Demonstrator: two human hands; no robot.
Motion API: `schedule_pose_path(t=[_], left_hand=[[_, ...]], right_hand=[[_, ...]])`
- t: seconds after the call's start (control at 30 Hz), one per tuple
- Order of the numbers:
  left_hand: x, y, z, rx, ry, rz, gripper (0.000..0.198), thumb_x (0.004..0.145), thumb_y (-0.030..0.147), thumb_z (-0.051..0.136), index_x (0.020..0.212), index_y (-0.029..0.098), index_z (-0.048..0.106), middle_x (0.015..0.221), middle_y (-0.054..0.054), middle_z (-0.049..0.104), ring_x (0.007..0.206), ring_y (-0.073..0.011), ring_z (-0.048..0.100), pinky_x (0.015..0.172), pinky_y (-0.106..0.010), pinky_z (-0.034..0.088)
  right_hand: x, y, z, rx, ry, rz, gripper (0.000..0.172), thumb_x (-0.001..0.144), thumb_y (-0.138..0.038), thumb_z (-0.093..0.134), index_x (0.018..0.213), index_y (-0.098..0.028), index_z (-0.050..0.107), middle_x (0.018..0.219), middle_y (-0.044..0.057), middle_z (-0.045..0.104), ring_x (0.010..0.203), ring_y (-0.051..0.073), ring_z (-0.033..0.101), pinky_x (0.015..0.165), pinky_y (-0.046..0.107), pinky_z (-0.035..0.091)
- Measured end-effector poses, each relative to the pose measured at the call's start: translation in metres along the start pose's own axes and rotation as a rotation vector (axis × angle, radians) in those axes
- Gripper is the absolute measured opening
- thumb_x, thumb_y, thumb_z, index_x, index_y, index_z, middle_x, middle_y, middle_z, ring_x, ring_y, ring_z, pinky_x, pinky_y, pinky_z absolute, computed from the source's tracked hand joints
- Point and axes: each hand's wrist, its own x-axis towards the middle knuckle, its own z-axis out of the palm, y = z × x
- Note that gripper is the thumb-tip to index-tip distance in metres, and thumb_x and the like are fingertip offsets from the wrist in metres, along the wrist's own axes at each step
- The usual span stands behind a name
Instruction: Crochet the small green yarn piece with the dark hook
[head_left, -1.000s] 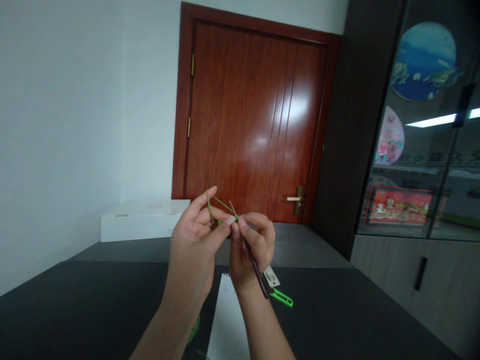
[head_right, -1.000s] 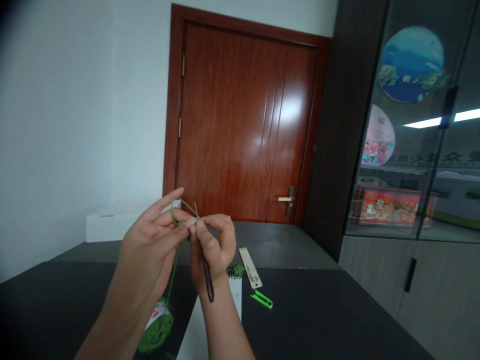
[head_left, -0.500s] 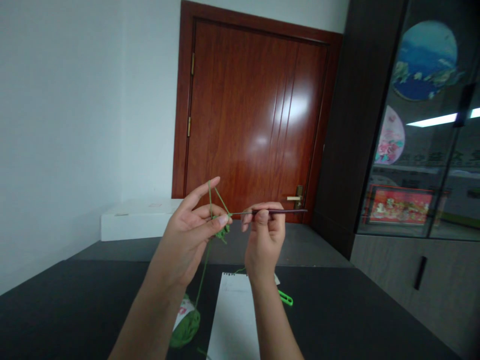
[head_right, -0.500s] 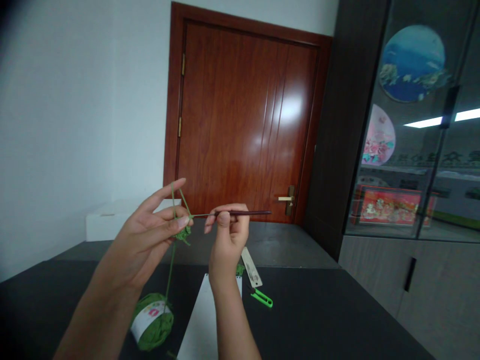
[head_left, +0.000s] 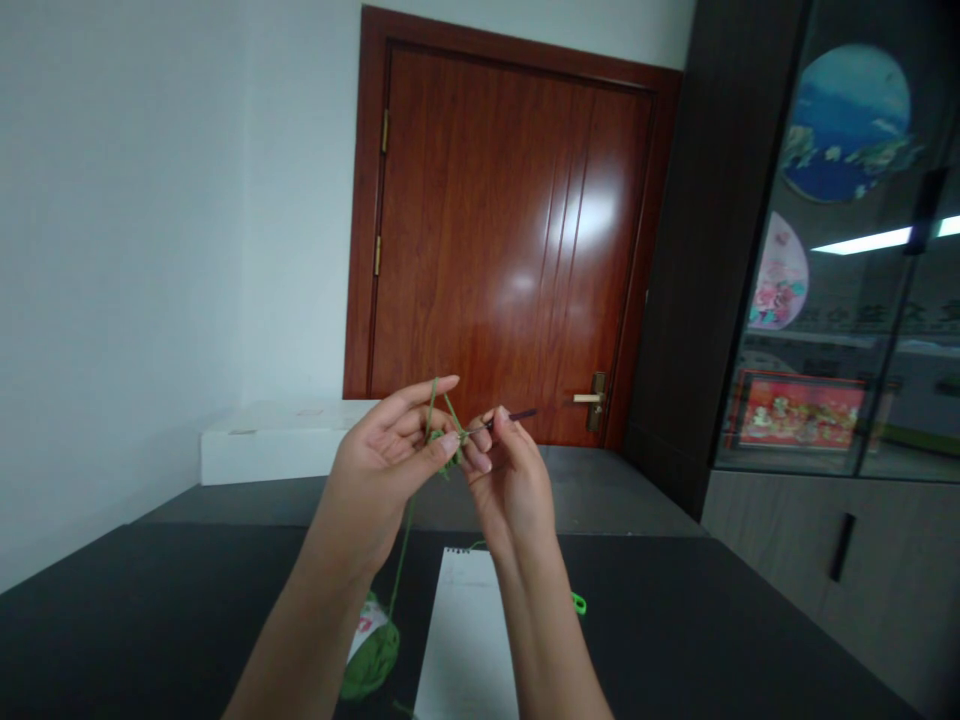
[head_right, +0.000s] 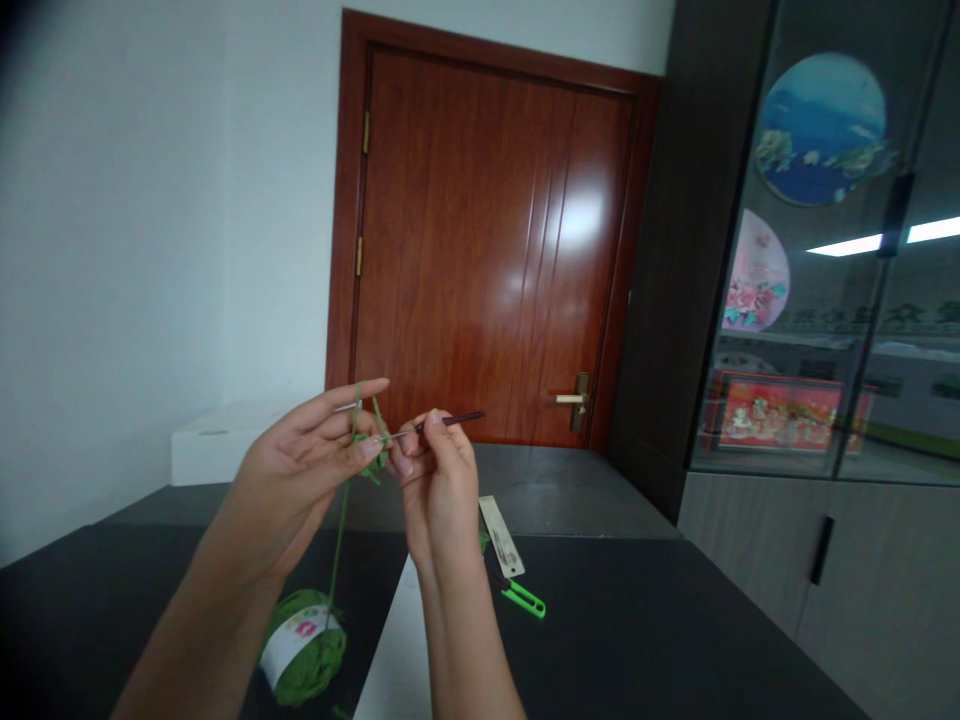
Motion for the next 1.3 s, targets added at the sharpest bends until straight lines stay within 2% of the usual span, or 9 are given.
schedule_pose_path(t=[0.17,0.47,0.83,1.07,1.3], left_hand=[[0.000,0.000,0.002,-0.010,-0.023,-0.002,0.053,0.074,0.009,0.079,0.125,0.013,0.066,0.081,-0.004,0.072,0.075,-0.0160,0.070,0.073,-0.027,0.058],[0.000,0.002,0.002,-0.077,-0.027,-0.051,0.063,0.071,0.007,0.081,0.130,0.013,0.061,0.079,-0.004,0.072,0.069,-0.0158,0.069,0.063,-0.025,0.057],[0.001,-0.006,-0.004,0.124,-0.063,0.112,0.066,0.080,0.010,0.075,0.141,0.024,0.054,0.083,-0.003,0.069,0.080,-0.0167,0.064,0.075,-0.027,0.054],[0.001,-0.008,-0.009,0.176,-0.116,0.191,0.063,0.082,0.008,0.073,0.139,0.030,0.057,0.087,-0.003,0.068,0.086,-0.0161,0.062,0.076,-0.025,0.050],[0.003,-0.010,-0.013,0.242,-0.188,0.287,0.059,0.085,0.005,0.069,0.136,0.033,0.061,0.089,-0.001,0.065,0.088,-0.0138,0.062,0.080,-0.024,0.050]], right_hand=[[0.001,0.002,-0.002,0.058,0.010,0.107,0.026,0.078,-0.037,0.072,0.077,-0.018,0.055,0.062,-0.007,0.042,0.051,0.007,0.036,0.052,0.023,0.037],[-0.003,-0.002,0.002,-0.040,-0.015,0.040,0.028,0.082,-0.035,0.069,0.070,-0.019,0.049,0.056,-0.008,0.043,0.047,0.005,0.036,0.050,0.021,0.032],[-0.003,-0.006,0.005,-0.097,0.077,-0.106,0.027,0.086,-0.030,0.065,0.072,-0.020,0.043,0.053,-0.009,0.047,0.043,0.004,0.038,0.049,0.020,0.029],[0.000,-0.009,0.004,-0.082,0.095,-0.132,0.026,0.087,-0.024,0.061,0.073,-0.021,0.040,0.051,-0.011,0.044,0.041,0.004,0.033,0.046,0.019,0.028],[-0.001,-0.009,0.004,-0.140,0.124,-0.172,0.025,0.086,-0.023,0.061,0.072,-0.022,0.040,0.049,-0.012,0.044,0.039,0.004,0.034,0.044,0.018,0.028]])
